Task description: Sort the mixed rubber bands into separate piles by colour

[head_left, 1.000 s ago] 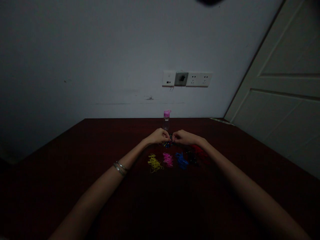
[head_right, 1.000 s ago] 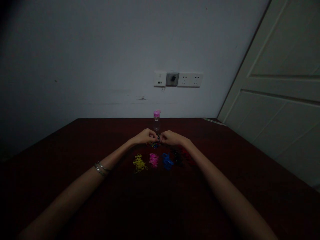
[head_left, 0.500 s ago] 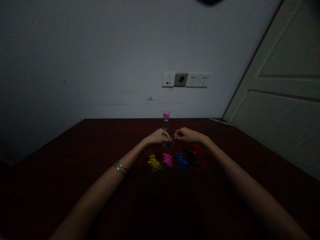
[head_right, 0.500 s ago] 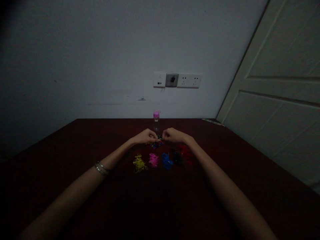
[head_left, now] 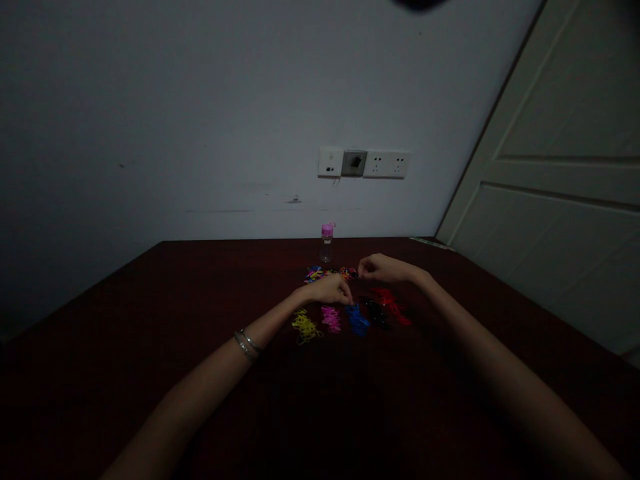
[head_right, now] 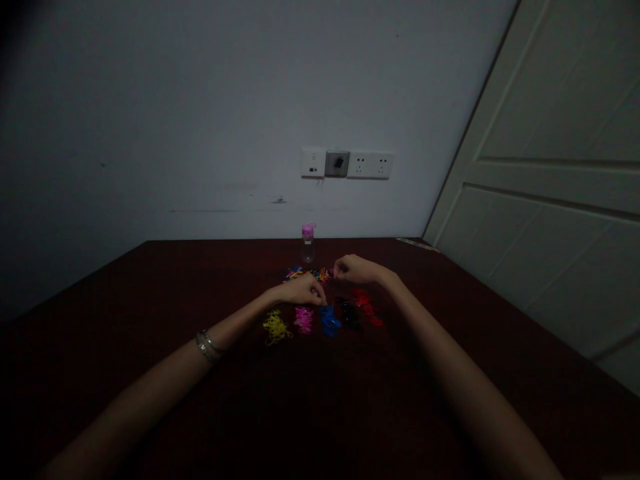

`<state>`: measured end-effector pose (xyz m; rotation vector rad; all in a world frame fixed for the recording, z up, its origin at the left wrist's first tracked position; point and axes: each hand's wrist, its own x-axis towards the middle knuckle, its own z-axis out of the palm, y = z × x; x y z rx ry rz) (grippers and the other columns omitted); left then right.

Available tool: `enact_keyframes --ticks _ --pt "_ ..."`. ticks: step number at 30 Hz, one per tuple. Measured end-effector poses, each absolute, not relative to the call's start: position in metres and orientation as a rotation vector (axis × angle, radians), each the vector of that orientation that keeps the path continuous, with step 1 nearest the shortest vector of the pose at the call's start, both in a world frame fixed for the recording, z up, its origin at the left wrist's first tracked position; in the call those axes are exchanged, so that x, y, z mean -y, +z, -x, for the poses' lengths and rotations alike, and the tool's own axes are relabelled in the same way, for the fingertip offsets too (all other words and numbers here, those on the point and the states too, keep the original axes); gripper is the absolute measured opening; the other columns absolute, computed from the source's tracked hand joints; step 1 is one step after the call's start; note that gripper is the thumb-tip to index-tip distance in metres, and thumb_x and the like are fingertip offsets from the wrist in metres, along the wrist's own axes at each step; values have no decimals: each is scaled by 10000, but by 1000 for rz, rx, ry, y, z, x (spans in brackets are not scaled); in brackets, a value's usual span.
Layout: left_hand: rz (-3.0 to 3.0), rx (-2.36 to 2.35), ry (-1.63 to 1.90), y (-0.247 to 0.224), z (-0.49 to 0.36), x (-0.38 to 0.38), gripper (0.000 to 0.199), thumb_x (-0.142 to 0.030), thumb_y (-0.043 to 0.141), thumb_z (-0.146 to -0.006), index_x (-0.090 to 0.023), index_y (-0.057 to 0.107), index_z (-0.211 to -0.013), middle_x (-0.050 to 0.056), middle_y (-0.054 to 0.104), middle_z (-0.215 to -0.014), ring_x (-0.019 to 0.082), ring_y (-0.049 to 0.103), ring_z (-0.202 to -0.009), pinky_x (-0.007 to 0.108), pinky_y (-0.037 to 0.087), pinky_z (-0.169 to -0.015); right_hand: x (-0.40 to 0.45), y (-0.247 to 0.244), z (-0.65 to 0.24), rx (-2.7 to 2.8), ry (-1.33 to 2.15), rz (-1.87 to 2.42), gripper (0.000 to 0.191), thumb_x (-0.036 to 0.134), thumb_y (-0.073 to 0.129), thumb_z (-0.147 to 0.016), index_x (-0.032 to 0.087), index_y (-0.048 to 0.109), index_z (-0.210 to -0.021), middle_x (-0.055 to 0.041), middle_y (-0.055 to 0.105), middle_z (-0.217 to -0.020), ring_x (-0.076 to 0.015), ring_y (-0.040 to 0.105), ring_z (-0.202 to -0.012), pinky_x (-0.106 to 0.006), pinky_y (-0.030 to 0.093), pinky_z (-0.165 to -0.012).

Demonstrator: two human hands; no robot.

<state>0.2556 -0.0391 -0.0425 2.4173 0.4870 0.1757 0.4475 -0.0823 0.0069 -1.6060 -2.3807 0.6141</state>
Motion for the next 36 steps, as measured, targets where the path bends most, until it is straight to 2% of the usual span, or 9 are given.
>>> enact_keyframes --ticks 7,12,17,24,29,36 --pt "-2302 -546 212 -30 -240 28 248 -302 568 -692 -95 687 -759 5 531 -508 68 415 -457 197 288 -456 87 0 -456 2388 930 1691 205 130 461 -581 126 617 -714 -32 602 -641 -114 498 -553 -222 370 -513" --pt "-2292 -651 264 -27 -226 11 311 -353 556 -692 -87 687 -787 3 527 -518 56 366 -437 199 269 -449 88 -6 -454 2403 1112 1818 206 109 463 -546 115 625 -674 -8 555 -538 -91 452 -468 -212 334 -459" --pt "-2306 -714 353 -27 -215 -5 280 -311 577 -659 -75 682 -766 13 568 -583 63 407 -501 189 294 -493 86 -12 -459 2386 1169 1789 225 127 465 -551 110 634 -699 -2 560 -542 -86 454 -457 -209 335 -457" --pt "-2406 -751 276 -31 -213 -8 218 -204 607 -591 -106 653 -781 -16 546 -589 77 452 -536 178 310 -503 84 -7 -454 2328 1019 1646 268 129 482 -574 116 632 -796 -40 632 -703 -111 522 -571 -212 387 -521" --pt "-2497 -735 131 -39 -220 -2 193 -183 603 -593 -137 647 -776 -41 496 -542 73 427 -493 181 283 -470 78 -4 -440 2355 896 1598 281 107 461 -583 120 627 -809 -26 614 -689 -101 502 -569 -204 375 -527" --pt "-2505 -656 137 -44 -224 -3 169 -131 550 -613 -139 655 -746 -37 513 -541 71 432 -500 175 302 -492 66 -24 -414 2462 597 1430 276 125 471 -634 125 630 -859 -3 575 -650 -89 459 -566 -200 338 -538"
